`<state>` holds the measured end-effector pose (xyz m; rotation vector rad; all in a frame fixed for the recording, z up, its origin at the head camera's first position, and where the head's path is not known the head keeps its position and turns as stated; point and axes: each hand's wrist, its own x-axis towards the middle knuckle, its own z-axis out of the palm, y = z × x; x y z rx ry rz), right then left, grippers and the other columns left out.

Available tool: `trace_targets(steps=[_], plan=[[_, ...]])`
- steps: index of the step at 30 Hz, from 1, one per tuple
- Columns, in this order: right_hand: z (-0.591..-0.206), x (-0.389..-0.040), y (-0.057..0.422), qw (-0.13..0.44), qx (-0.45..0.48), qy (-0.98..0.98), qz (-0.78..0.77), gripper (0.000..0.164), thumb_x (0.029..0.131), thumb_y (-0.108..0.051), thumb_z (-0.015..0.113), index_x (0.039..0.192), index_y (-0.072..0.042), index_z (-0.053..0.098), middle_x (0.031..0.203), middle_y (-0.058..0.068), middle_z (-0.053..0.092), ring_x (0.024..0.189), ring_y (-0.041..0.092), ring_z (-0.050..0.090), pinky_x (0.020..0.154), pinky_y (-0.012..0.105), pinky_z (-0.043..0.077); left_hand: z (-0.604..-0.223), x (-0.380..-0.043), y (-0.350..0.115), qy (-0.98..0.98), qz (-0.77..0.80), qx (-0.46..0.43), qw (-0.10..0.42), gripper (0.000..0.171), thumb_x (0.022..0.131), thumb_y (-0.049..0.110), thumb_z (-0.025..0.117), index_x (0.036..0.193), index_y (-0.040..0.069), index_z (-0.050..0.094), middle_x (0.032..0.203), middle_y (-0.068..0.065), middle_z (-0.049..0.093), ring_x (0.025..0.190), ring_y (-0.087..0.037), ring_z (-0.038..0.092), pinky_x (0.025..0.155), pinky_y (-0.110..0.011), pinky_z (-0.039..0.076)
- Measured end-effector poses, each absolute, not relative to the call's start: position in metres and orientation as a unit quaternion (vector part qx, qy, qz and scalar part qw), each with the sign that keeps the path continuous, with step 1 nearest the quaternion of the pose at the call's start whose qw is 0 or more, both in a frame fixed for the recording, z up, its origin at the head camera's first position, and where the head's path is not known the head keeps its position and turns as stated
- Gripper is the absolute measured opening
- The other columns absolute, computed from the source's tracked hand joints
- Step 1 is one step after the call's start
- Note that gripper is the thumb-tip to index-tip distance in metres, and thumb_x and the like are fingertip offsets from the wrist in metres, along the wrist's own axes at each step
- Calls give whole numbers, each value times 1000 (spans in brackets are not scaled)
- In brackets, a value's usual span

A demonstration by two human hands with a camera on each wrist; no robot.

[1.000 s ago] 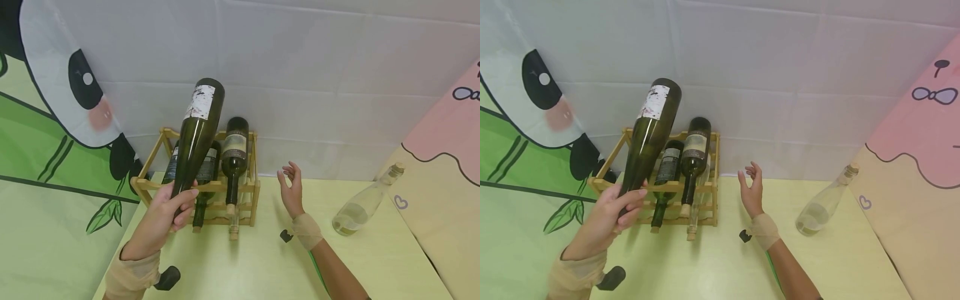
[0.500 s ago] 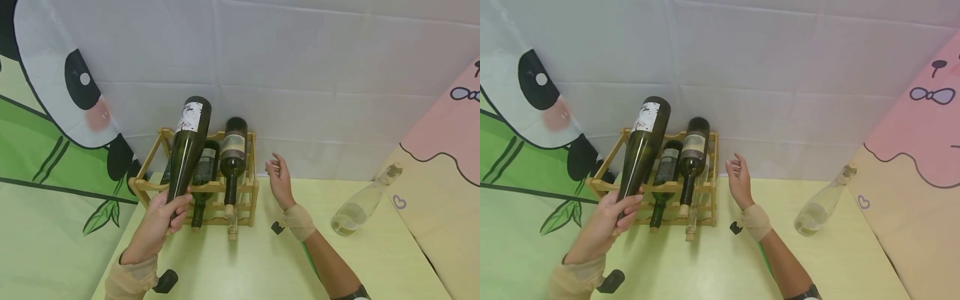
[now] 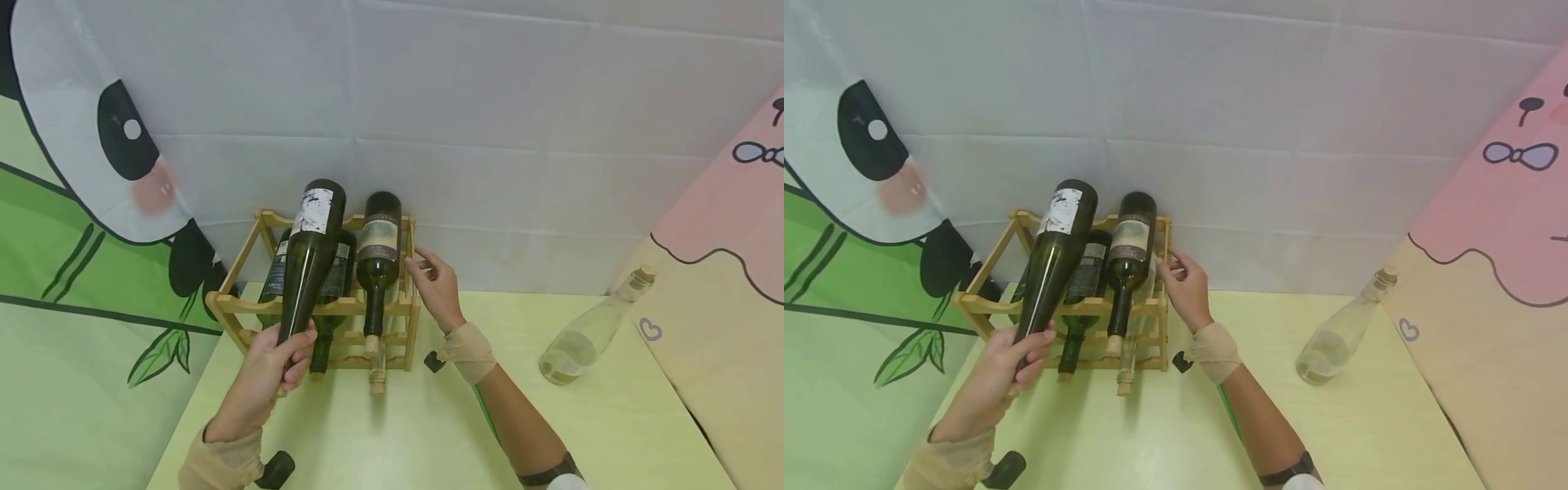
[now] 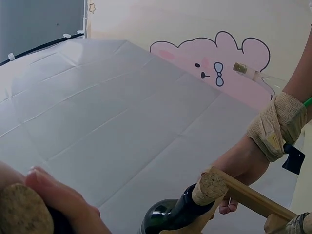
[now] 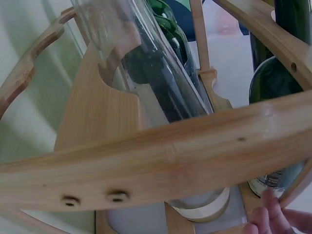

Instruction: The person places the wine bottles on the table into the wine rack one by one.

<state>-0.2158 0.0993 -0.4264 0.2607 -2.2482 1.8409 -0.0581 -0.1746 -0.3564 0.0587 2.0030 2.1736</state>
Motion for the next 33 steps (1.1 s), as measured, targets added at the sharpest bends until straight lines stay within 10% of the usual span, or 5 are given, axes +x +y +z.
trace_targets(steps=[8,33], plan=[[-427,-219,96,108,89,-738,661,52,107,-25,67,154,-5,57,88,9,71,74,15,63,68,29,47,-358,-57,-171,677,729,9,99,22,111,14,57,122,-3,48,67,4,43,49,-7,37,45,-20,29],[-437,-216,94,120,98,-727,669,50,110,-25,65,155,-4,56,83,-3,64,67,15,54,66,31,43,-382,-45,-161,686,719,-28,106,22,110,15,58,121,-3,48,65,1,43,49,-9,39,46,-21,33]])
